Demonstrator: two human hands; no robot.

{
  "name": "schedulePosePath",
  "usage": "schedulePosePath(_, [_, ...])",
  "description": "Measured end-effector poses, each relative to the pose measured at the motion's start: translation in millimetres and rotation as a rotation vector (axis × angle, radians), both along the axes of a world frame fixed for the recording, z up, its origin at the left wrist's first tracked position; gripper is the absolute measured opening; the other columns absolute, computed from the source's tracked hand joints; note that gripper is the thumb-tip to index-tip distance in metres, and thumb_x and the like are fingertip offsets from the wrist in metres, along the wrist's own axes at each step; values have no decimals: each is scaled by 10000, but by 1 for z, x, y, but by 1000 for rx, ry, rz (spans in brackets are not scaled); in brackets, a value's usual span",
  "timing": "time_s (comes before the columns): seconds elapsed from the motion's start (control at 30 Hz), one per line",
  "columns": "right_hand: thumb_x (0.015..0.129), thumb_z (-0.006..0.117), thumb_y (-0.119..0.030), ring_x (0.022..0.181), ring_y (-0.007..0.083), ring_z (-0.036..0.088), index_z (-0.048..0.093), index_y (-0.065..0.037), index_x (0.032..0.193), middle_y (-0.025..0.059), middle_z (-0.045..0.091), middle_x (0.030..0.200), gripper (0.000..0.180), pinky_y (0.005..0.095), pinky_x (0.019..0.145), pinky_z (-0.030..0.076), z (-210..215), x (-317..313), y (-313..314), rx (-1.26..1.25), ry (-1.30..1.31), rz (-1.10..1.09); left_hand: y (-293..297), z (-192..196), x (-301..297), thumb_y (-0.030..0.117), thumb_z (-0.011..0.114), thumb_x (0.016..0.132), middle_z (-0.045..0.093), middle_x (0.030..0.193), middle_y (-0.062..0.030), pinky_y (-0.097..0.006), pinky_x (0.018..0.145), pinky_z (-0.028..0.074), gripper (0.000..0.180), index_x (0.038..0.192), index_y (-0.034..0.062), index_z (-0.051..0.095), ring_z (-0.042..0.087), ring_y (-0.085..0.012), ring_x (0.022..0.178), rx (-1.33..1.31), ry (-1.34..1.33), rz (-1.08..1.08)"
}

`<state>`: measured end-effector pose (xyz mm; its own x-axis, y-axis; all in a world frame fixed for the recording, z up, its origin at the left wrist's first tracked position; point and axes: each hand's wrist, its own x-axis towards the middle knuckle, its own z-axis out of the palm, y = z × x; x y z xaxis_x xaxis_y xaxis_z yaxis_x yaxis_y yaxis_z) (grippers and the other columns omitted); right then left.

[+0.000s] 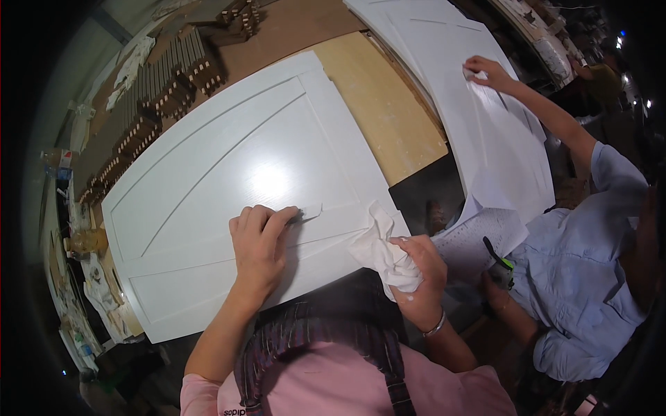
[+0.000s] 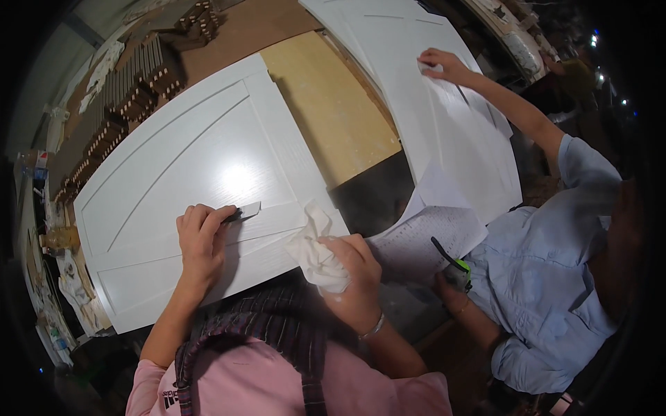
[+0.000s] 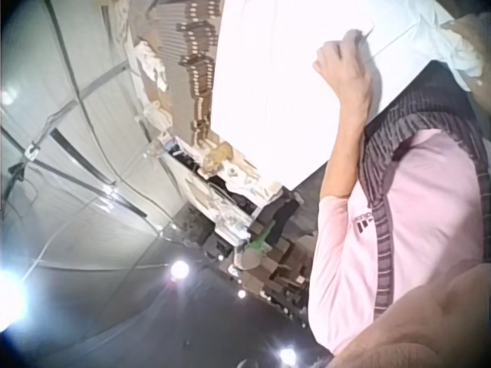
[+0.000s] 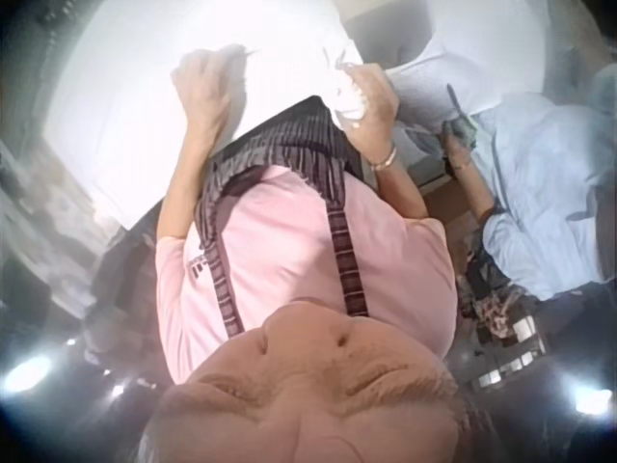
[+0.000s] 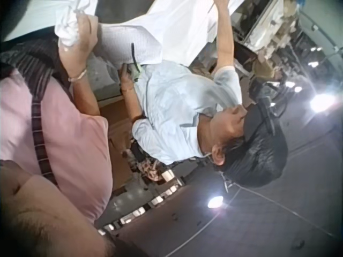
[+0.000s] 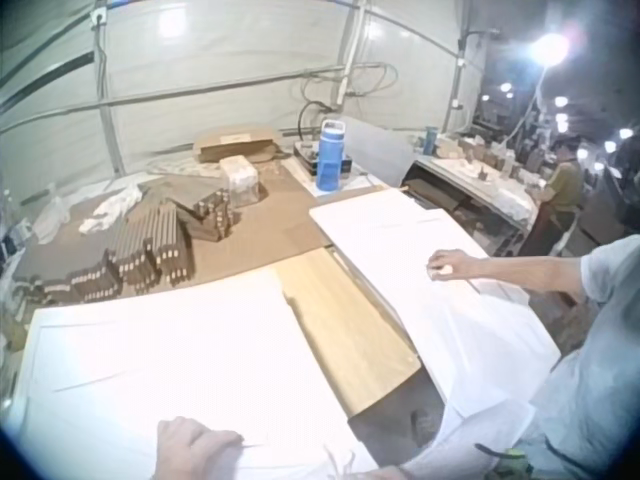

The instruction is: The person scrapes excess material from the edges and grooves of a white cabinet door panel using a utility knife, wipes the surface with a cloth, and applies a substance from a bottle to clean and finish the panel.

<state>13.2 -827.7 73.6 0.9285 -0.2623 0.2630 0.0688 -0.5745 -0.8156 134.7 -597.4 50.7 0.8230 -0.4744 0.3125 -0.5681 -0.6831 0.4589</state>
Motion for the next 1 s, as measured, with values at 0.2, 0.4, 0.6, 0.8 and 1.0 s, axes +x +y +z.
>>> schedulePosePath(0.2, [649, 783, 26, 844, 331, 652, 667, -34, 1118, 149, 633, 976, 487, 364, 747, 528, 1, 1, -2, -14, 3, 1, -2, 2, 1, -34, 683, 790, 534, 846, -19, -358, 767, 338, 318, 1068, 118, 697, 521, -211, 820, -24, 39, 1])
schedulePosePath(0.4, [638, 788, 28, 843, 339, 652, 650, -36, 1132, 153, 638, 980, 517, 369, 747, 530, -1, 3, -3, -22, -44, 19, -1, 4, 1, -36, 682, 787, 532, 834, -16, -354, 765, 337, 310, 1056, 117, 700, 514, -211, 811, -57, 51, -25])
schedulePosePath(0.6, [646, 780, 34, 835, 347, 647, 635, -36, 1137, 162, 638, 970, 517, 375, 744, 529, 0, 6, -3, -31, -41, 42, 2, 6, 2, -45, 672, 796, 555, 840, -39, -342, 783, 345, 277, 1045, 74, 699, 514, -220, 825, -86, 90, -36])
schedulePosePath(0.8, [655, 780, 26, 841, 348, 647, 616, -35, 1139, 161, 643, 967, 515, 379, 747, 527, 0, 8, -2, -64, -69, 57, 2, 6, 3, -25, 671, 797, 560, 830, -11, -353, 753, 336, 277, 1035, 115, 698, 519, -218, 810, -79, 70, -13])
schedulePosePath(1.0, [664, 784, 23, 840, 348, 656, 619, -35, 1137, 167, 669, 971, 505, 386, 735, 532, 6, 9, -2, -42, -88, 99, 3, 18, -2, 51, 564, 965, 514, 622, -21, -273, 567, 376, 104, 1020, 13, 643, 481, -103, 536, -328, 629, 190])
